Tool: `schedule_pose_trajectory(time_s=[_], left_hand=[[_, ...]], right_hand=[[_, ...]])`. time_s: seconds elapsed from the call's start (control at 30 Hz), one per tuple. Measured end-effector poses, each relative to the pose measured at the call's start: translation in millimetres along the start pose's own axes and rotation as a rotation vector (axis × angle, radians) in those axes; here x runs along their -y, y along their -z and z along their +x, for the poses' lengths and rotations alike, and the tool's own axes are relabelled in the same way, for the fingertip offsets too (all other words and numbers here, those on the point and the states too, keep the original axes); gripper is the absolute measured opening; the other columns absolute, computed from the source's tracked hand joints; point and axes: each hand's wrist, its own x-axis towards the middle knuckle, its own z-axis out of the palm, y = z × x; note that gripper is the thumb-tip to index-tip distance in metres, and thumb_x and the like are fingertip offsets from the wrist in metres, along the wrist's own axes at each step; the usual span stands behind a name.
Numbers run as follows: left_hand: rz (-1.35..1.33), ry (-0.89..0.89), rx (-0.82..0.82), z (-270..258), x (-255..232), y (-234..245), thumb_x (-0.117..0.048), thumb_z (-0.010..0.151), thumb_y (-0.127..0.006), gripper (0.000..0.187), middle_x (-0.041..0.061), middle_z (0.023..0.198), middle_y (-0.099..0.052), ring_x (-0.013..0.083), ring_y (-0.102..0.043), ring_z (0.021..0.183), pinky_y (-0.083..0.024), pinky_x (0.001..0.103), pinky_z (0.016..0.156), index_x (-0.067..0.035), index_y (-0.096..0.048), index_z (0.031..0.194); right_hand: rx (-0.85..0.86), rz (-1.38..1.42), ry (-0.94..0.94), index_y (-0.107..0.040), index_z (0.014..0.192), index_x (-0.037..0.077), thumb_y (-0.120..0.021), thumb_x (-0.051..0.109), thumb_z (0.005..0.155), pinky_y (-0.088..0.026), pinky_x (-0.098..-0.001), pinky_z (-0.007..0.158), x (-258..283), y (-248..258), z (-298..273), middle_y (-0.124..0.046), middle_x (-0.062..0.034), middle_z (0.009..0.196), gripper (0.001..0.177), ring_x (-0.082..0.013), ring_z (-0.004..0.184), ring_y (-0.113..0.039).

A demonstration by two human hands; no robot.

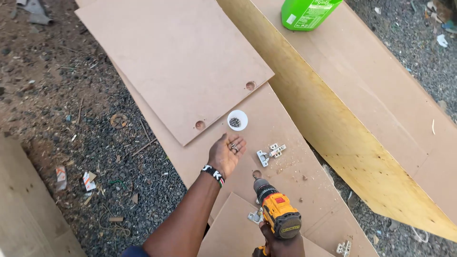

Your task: The person uses a power drill to attach metal hinges to a wooden cabinet door while kneeling on the ground. They then move to a workbench to install additional hinges onto separate wooden panels, using both the drill and a manual screwdriver to secure the hardware.

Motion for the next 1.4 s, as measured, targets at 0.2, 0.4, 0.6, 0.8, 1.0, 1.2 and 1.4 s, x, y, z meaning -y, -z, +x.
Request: schedule_pose_trajectory(time_s=[0.2,0.4,0.6,0.8,1.0,1.2,1.4], left_hand=[[0.015,-0.019,-0.132,34,-53,-56,-0.061,0.110,-0.066,0.083,0.026,0.178,-0.055,0.0400,-0.062,0.161,-0.051,0.052,0.133,-0.004,-0.057,0.169],[0.078,0.046,0.027,58,-54,-30,-0.030,0.120,-0.054,0.045,0.025,0.168,-0.065,0.0483,-0.065,0.152,-0.054,0.060,0.126,-0.010,-0.060,0.160],[0.375,0.044,0.091,-76,-56,-7,-0.022,0.102,-0.084,0.051,0.027,0.138,-0.086,0.0401,-0.087,0.122,-0.067,0.050,0.110,-0.002,-0.074,0.147],[0.459,0.049,0.040,-108,6,107,-0.031,0.102,-0.094,0.031,-0.001,0.077,-0.067,0.0145,-0.068,0.064,-0.064,0.034,0.071,-0.022,-0.066,0.090],[0.902,-0.115,0.127,-159,56,139,-0.025,0.103,-0.086,0.038,0.007,0.068,-0.065,0.0177,-0.052,0.059,-0.042,0.037,0.063,-0.013,-0.060,0.079],[1.907,-0.844,0.657,-107,75,162,-0.017,0.094,-0.084,0.032,0.009,0.129,-0.070,0.0374,-0.066,0.127,-0.056,0.053,0.118,-0.013,-0.081,0.126],[2.146,-1.183,0.774,-79,83,155,-0.035,0.085,-0.092,0.044,0.003,0.130,-0.066,0.0341,-0.060,0.118,-0.050,0.053,0.100,-0.026,-0.082,0.127]], right_hand=[[0.013,0.091,-0.104,-0.089,0.115,0.003,-0.100,0.027,0.092,-0.059,-0.0442,0.063,50,-18,-20,-0.068,-0.0195,0.062,0.035,-0.0290,0.054,-0.059],[-0.103,0.157,-0.171,-0.085,0.124,0.004,-0.098,0.020,0.090,-0.055,-0.0467,0.059,73,-25,-60,-0.062,-0.0209,0.074,0.040,-0.0310,0.057,-0.052],[-0.099,0.216,-0.190,-0.098,0.126,0.002,-0.097,0.022,0.095,-0.057,-0.0438,0.072,25,-13,-99,-0.067,-0.0214,0.063,0.036,-0.0285,0.060,-0.061],[-0.204,0.446,-0.232,-0.079,0.119,-0.004,-0.097,0.012,0.094,-0.042,-0.0424,0.057,-62,-21,-150,-0.073,-0.0268,0.077,0.035,-0.0302,0.052,-0.052],[-0.184,0.361,-0.244,-0.089,0.110,-0.004,-0.090,0.014,0.101,-0.049,-0.0445,0.057,-80,-22,-203,-0.074,-0.0185,0.069,0.020,-0.0276,0.050,-0.059],[-0.220,0.391,-0.226,-0.081,0.096,-0.001,-0.091,0.013,0.100,-0.048,-0.0431,0.053,-89,-37,-146,-0.072,-0.0149,0.064,0.018,-0.0255,0.046,-0.059],[-0.159,0.508,-0.192,-0.077,0.117,-0.001,-0.084,0.009,0.099,-0.047,-0.0434,0.051,-80,-55,-95,-0.069,-0.0178,0.068,0.021,-0.0278,0.045,-0.057]])
